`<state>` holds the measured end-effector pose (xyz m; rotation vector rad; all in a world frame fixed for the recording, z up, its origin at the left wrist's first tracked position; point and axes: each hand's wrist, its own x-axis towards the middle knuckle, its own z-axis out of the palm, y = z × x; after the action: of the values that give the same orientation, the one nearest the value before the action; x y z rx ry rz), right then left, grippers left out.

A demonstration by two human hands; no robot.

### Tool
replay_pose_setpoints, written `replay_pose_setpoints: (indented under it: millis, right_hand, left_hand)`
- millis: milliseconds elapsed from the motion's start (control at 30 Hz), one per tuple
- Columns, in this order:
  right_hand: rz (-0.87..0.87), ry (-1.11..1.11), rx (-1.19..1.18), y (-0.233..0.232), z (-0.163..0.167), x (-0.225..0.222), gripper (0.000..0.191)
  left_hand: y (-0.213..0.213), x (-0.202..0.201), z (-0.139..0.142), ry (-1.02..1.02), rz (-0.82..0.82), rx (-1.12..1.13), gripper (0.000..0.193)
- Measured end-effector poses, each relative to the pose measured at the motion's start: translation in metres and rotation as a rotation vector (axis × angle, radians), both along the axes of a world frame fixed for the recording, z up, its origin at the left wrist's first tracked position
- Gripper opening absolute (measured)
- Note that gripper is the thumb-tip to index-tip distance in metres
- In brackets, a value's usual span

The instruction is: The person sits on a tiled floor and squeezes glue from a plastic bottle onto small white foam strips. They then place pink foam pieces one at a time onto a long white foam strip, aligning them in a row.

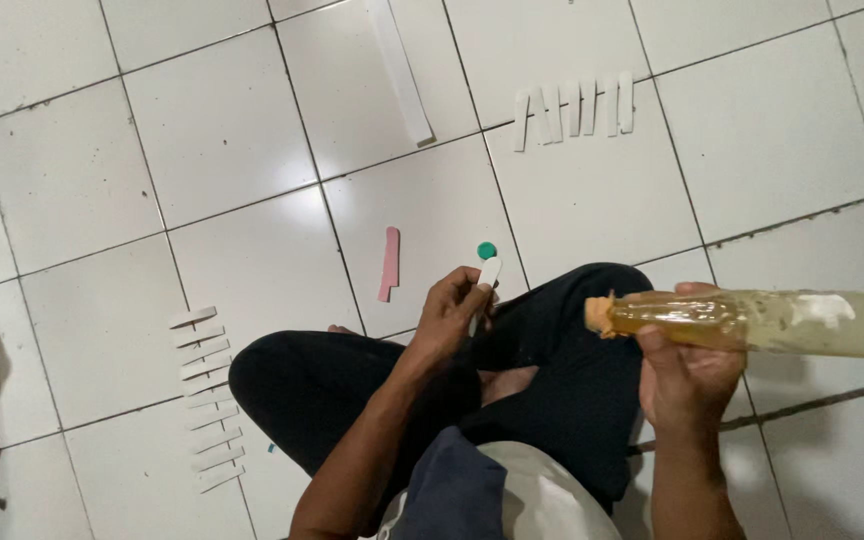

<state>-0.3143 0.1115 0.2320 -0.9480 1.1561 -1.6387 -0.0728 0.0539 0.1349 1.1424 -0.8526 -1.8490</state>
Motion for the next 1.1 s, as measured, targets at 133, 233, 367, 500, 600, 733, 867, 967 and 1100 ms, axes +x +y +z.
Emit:
replay_pose_setpoints:
  millis: [133, 233, 367, 500, 600, 733, 867, 967, 1100]
  right_hand:
    - [0.043, 0.374, -0.082, 0.007, 0.016, 0.018, 0.053]
    - [0.064, 0.497, -0.123, 0.012, 0.023, 0.025, 0.056]
    - [0.108, 0.616, -0.145, 0.017, 0.027, 0.026, 0.061]
    - [0.153, 0.689, -0.197, 0.019, 0.027, 0.030, 0.065]
    - [0.175, 0.733, -0.206, 0.016, 0.029, 0.033, 0.064]
    - [0.054, 0.910, -0.247, 0.006, 0.031, 0.030, 0.063]
    - [0.041, 0.601, -0.155, 0.014, 0.037, 0.024, 0.057]
    - [0.096, 0.669, -0.204, 0.019, 0.033, 0.028, 0.061]
    - [0.059, 0.858, -0.209, 0.018, 0.027, 0.030, 0.065]
  left_hand:
    - [0.030, -0.003, 0.077, 0.012, -0.063, -0.045, 0.024]
    - [0.041, -0.003, 0.112, 0.082, -0.093, -0.126, 0.035]
    - [0.051, -0.002, 0.132, 0.022, -0.104, -0.119, 0.041]
    - [0.054, -0.002, 0.136, -0.148, -0.111, -0.235, 0.041]
    - [0.057, 0.001, 0.137, -0.291, -0.135, -0.339, 0.042]
    - [0.061, 0.005, 0.136, -0.123, -0.149, -0.257, 0.040]
    - [0.056, 0.004, 0.132, 0.131, -0.080, -0.047, 0.039]
    - [0.055, 0.004, 0.129, 0.194, -0.080, -0.013, 0.039]
    - [0.057, 0.006, 0.127, 0.274, -0.080, -0.020, 0.038]
